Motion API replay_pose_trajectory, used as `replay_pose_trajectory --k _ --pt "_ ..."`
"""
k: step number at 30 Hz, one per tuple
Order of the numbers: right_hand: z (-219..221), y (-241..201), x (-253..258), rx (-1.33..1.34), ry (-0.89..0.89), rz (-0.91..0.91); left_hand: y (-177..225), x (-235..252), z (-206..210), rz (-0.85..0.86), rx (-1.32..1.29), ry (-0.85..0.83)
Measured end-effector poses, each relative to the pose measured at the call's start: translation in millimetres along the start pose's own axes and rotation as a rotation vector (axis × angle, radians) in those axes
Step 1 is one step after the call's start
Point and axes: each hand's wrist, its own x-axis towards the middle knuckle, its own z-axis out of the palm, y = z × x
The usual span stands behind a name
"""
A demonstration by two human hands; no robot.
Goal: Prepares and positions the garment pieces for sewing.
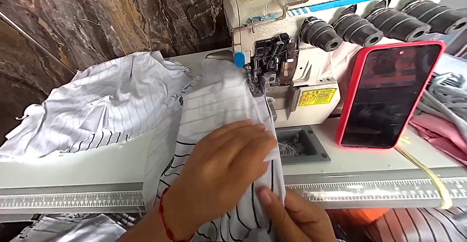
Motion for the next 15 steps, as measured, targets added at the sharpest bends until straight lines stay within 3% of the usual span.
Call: replay_pose_trajectory --k 10,15 --pt "1.8 0.1 24.9 -0.083 0.013 -0.053 -3.4 13.2 13.9 0.006 0.094 0.01" --pt "2.7 3.9 45.8 -0.109 0.067 -0.093 -8.0 22.6 20.6 -0.068 0.144 -0.006"
